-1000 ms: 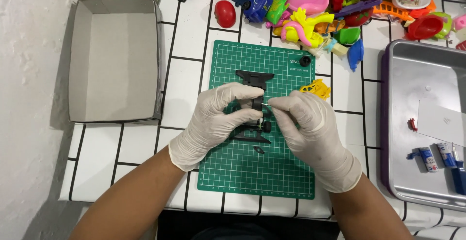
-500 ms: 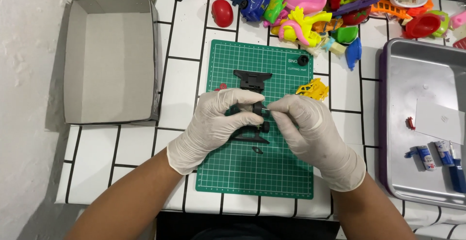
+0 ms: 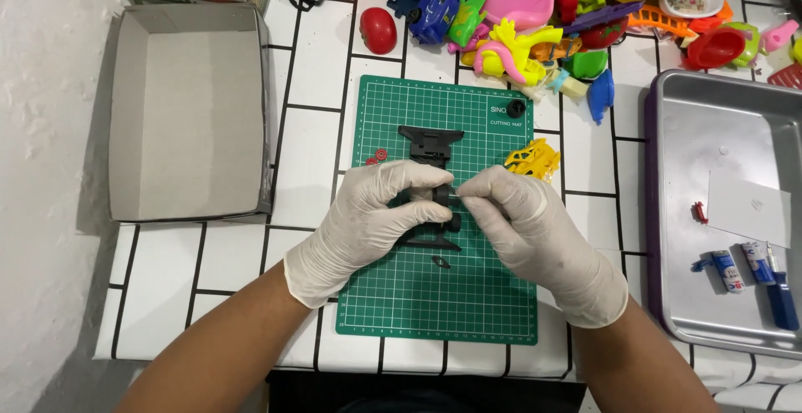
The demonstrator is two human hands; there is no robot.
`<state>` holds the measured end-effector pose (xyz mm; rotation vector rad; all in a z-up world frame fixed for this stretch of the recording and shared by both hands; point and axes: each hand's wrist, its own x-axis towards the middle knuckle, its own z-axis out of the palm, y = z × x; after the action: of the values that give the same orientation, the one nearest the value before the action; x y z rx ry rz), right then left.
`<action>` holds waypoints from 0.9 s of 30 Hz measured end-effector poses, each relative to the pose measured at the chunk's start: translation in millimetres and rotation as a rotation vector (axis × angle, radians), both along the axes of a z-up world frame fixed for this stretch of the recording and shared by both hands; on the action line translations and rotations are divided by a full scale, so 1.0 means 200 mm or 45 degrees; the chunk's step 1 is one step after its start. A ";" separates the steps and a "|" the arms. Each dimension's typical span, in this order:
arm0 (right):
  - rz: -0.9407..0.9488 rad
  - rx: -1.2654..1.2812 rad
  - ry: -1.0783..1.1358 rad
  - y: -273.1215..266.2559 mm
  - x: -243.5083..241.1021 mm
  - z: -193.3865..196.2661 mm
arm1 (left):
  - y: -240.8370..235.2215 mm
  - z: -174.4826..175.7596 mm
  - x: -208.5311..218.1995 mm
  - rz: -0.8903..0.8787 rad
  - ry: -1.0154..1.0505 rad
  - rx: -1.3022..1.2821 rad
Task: Assembling a mini 4WD toy car by installing the motor, gears, and batteries into the chassis on a cutting mat.
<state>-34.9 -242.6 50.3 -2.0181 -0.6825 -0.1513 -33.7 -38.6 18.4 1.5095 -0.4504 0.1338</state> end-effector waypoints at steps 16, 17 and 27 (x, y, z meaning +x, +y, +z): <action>-0.002 0.144 0.175 -0.02 0.03 -0.10 | -0.03 0.00 0.01 0.064 -0.106 0.043; -0.029 0.126 0.117 -0.01 0.05 -0.09 | -0.03 -0.01 0.01 0.084 -0.125 0.042; -0.258 0.095 -0.387 -0.03 0.05 -0.04 | 0.04 0.04 0.07 0.487 -0.315 0.152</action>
<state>-25.2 -247.8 41.9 -2.0089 -0.6471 -0.6042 -20.2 -30.9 25.6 1.6930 -0.3654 0.6080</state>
